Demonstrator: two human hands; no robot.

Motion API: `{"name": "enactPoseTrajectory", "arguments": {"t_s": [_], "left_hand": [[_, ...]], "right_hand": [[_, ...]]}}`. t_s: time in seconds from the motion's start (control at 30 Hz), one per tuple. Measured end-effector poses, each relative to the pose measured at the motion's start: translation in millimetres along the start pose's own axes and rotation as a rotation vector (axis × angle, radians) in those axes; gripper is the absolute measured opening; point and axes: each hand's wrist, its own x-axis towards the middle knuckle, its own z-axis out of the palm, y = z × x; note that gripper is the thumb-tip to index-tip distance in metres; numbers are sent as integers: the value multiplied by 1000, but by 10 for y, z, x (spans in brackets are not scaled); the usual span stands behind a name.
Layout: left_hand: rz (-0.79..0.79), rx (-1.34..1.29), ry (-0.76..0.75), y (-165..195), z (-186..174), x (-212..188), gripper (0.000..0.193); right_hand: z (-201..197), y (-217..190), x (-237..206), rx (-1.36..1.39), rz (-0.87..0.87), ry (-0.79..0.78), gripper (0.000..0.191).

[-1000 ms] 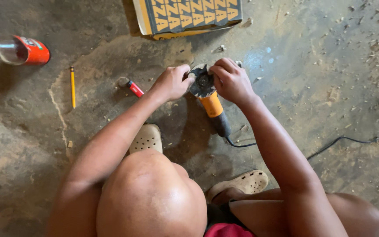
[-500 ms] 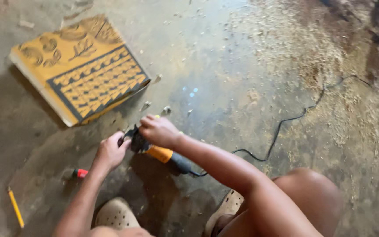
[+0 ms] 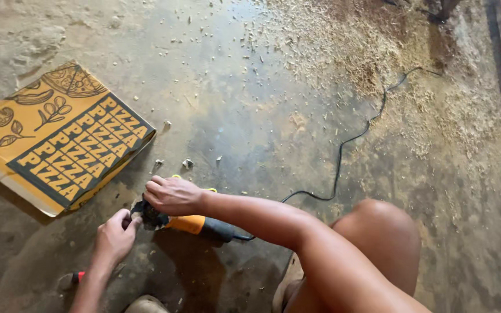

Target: The person sits on the floor and uses a pencil to trace a circle on a cardboard pizza box. They then use a pair of scissors to cut along the traced line, removing a circular piece from the box.

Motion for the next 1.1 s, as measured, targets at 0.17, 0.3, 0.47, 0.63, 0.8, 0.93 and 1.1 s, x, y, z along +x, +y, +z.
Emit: {"name": "enactPoseTrajectory", "arguments": {"t_s": [0.17, 0.3, 0.47, 0.63, 0.8, 0.93, 1.1], "left_hand": [[161, -236, 52, 92, -66, -23, 37], [167, -212, 99, 86, -212, -77, 28], [4, -169, 28, 142, -329, -162, 29], [15, -184, 29, 174, -385, -181, 29], [12, -200, 6, 172, -344, -147, 26], [108, -276, 23, 301, -222, -114, 22], [37, -192, 68, 264, -286, -188, 26]], "right_hand": [[320, 113, 100, 26, 171, -25, 12], [345, 5, 207, -309, 168, -248, 15], [-33, -75, 114, 515, 285, 128, 15], [-65, -183, 184, 306, 134, 177, 25], [115, -172, 159, 236, 89, 206, 21], [70, -122, 95, 247, 90, 216, 19], [192, -245, 209, 457, 520, 264, 7]]}}
